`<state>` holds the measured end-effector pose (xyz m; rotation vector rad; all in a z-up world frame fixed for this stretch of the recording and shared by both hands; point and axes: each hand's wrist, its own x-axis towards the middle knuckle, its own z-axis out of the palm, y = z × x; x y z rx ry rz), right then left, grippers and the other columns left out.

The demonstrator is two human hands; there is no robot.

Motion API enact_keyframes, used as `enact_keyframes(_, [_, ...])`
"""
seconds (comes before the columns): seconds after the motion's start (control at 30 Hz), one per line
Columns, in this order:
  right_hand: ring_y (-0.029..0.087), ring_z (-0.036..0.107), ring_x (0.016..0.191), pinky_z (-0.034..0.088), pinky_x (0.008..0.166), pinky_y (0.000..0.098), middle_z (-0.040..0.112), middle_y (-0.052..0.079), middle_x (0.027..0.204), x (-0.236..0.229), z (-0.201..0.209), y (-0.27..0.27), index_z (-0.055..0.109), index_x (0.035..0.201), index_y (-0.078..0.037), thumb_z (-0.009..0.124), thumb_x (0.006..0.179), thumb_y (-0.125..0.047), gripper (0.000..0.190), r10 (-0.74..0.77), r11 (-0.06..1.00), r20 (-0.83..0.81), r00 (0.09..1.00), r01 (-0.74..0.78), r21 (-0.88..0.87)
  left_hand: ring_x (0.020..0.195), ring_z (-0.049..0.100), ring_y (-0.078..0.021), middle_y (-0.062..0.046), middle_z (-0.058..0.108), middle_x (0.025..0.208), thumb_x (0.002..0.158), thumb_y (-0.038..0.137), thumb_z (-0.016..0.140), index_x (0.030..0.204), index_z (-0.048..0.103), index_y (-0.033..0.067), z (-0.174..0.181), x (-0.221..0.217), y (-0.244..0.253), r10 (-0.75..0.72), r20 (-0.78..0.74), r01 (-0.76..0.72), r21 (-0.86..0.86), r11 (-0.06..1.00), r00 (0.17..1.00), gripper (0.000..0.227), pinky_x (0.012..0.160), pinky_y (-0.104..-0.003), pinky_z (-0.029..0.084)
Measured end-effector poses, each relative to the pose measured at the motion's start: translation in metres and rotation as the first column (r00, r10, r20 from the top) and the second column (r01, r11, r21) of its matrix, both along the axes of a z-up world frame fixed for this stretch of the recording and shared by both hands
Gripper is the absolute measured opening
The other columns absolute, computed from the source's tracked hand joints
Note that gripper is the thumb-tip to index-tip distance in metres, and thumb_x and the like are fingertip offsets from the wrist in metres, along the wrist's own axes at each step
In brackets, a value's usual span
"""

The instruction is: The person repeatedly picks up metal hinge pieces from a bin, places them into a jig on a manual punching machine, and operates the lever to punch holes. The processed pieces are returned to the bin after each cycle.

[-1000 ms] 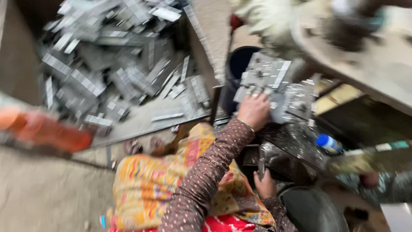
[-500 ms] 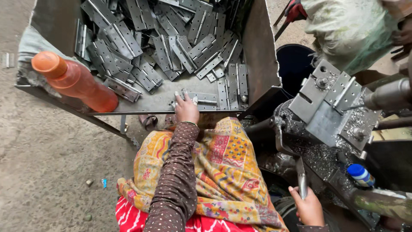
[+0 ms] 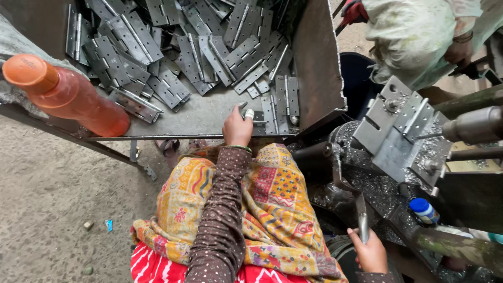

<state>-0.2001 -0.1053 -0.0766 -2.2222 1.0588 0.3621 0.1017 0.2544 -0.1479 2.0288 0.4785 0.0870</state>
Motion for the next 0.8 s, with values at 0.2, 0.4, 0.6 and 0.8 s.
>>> enact_keyframes(0.2, [0.026,0.058,0.045,0.046,0.048,0.0396,0.06,0.014,0.059,-0.005,-0.016,-0.011,0.07,0.098,-0.008,0.073,0.084,-0.041,0.036,0.041,0.997,0.078,0.996,-0.035,-0.076,0.098,0.068,-0.0395,-0.024,0.07,0.107,0.091,0.019,0.067,0.138,0.054,0.0014,0.067,-0.04,-0.021,0.125,0.373,-0.097,-0.093,0.991,0.919,0.051,0.083,-0.045,0.053])
enact_keyframes(0.4, [0.039,0.071,0.081,0.054,0.071,0.0447,0.074,0.018,0.082,-0.01,-0.034,-0.02,0.071,0.096,-0.01,0.071,0.082,-0.046,0.039,0.149,0.98,0.176,0.973,-0.122,-0.156,0.076,0.049,-0.0166,-0.011,0.062,0.093,0.1,0.008,0.063,0.13,0.067,0.0029,0.166,-0.092,-0.089,-0.068,0.376,0.27,-0.518,0.811,0.924,0.03,0.065,-0.031,0.039])
enact_keyframes(0.6, [0.039,0.072,0.082,0.056,0.073,0.0465,0.074,0.019,0.083,-0.009,-0.035,-0.017,0.069,0.094,-0.009,0.073,0.08,-0.049,0.042,0.158,0.981,0.217,0.963,-0.129,-0.142,0.116,0.058,-0.0306,-0.014,0.059,0.134,0.088,0.022,0.056,0.12,0.066,0.0063,0.193,-0.097,-0.195,-0.609,0.274,0.385,0.57,0.726,0.744,0.037,0.098,-0.049,0.04])
enact_keyframes(0.8, [0.041,0.071,0.083,0.055,0.074,0.0483,0.073,0.02,0.082,-0.007,-0.039,-0.017,0.067,0.093,-0.009,0.072,0.081,-0.048,0.04,0.178,0.981,0.19,0.965,-0.158,-0.115,0.129,0.055,-0.0281,-0.011,0.058,0.144,0.096,0.031,0.051,0.123,0.069,0.0075,0.165,-0.137,-0.24,-0.819,0.309,0.341,0.795,0.502,0.484,0.04,0.117,-0.056,0.028])
